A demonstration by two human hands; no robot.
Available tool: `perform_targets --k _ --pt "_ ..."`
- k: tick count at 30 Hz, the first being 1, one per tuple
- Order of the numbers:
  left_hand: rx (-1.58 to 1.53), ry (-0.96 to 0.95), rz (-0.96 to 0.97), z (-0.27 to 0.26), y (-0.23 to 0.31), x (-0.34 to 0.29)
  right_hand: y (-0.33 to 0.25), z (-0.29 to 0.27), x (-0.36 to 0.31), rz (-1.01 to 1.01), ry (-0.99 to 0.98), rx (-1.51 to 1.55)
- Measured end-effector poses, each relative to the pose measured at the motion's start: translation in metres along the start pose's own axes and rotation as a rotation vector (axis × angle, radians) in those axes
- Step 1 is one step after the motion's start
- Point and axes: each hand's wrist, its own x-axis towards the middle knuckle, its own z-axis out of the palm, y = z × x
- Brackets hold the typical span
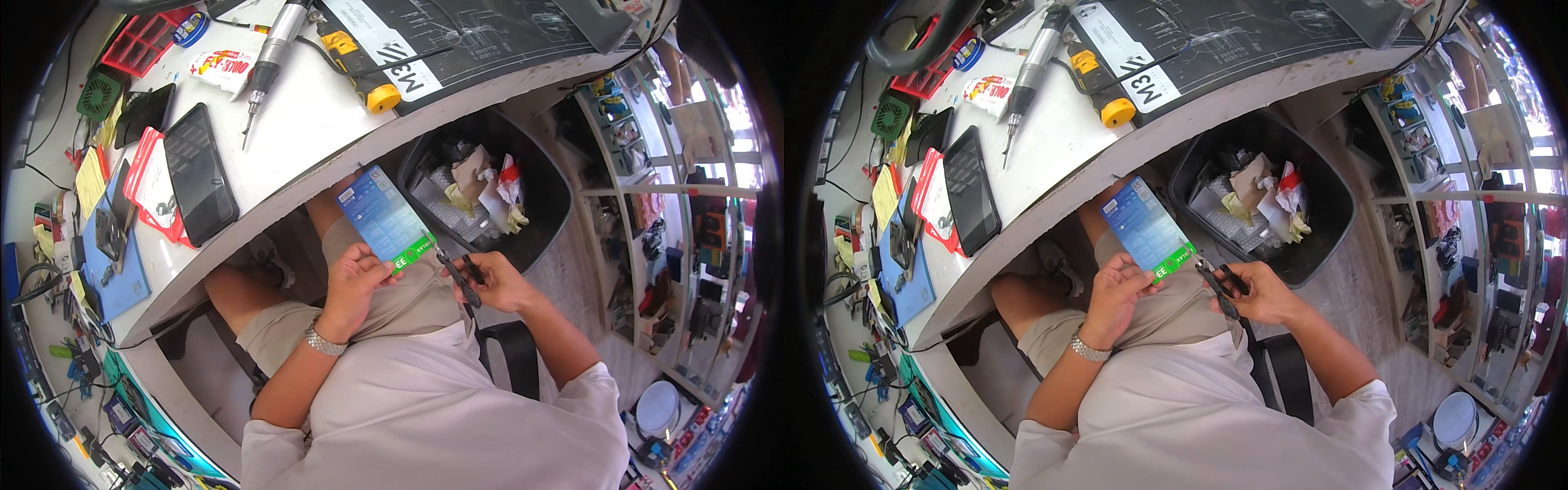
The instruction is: The person disassembles a smartphone, removes the battery, and uses a screwdriver and tweezers to adjust internal components. They then reassemble the phone and connect a charging cable to test it.
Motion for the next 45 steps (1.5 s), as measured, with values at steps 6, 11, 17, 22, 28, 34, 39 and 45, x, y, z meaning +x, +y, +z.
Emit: perform_targets --k 6,11,17,22,28,34,39,45 --pt "-0.025 0.085 0.081 -0.005 -0.005 0.002 -0.002 0.001 -0.004 0.011 0.072 -0.09" --pt "-0.008 0.03 0.072 -0.005 -0.006 0.001 -0.008 0.002 -0.006 0.023 0.061 -0.164" --pt "-0.002 0.013 0.058 -0.004 -0.004 -0.002 -0.005 0.005 -0.004 0.01 0.074 -0.124" --pt "-0.007 0.013 0.062 -0.005 -0.005 -0.002 -0.011 0.009 -0.005 0.035 0.073 -0.15" --pt "-0.021 0.026 0.063 -0.004 -0.004 -0.002 -0.006 0.01 -0.004 0.034 0.108 -0.21" --pt "0.005 0.087 0.129 -0.011 -0.013 0.002 0.001 0.003 -0.002 0.031 -0.01 -0.157" --pt "0.113 0.17 0.214 -0.019 -0.002 0.006 -0.001 -0.006 -0.005 0.1 -0.137 -0.116" --pt "0.309 0.171 0.328 -0.019 -0.009 0.007 -0.011 -0.006 -0.004 0.112 -0.228 -0.195"
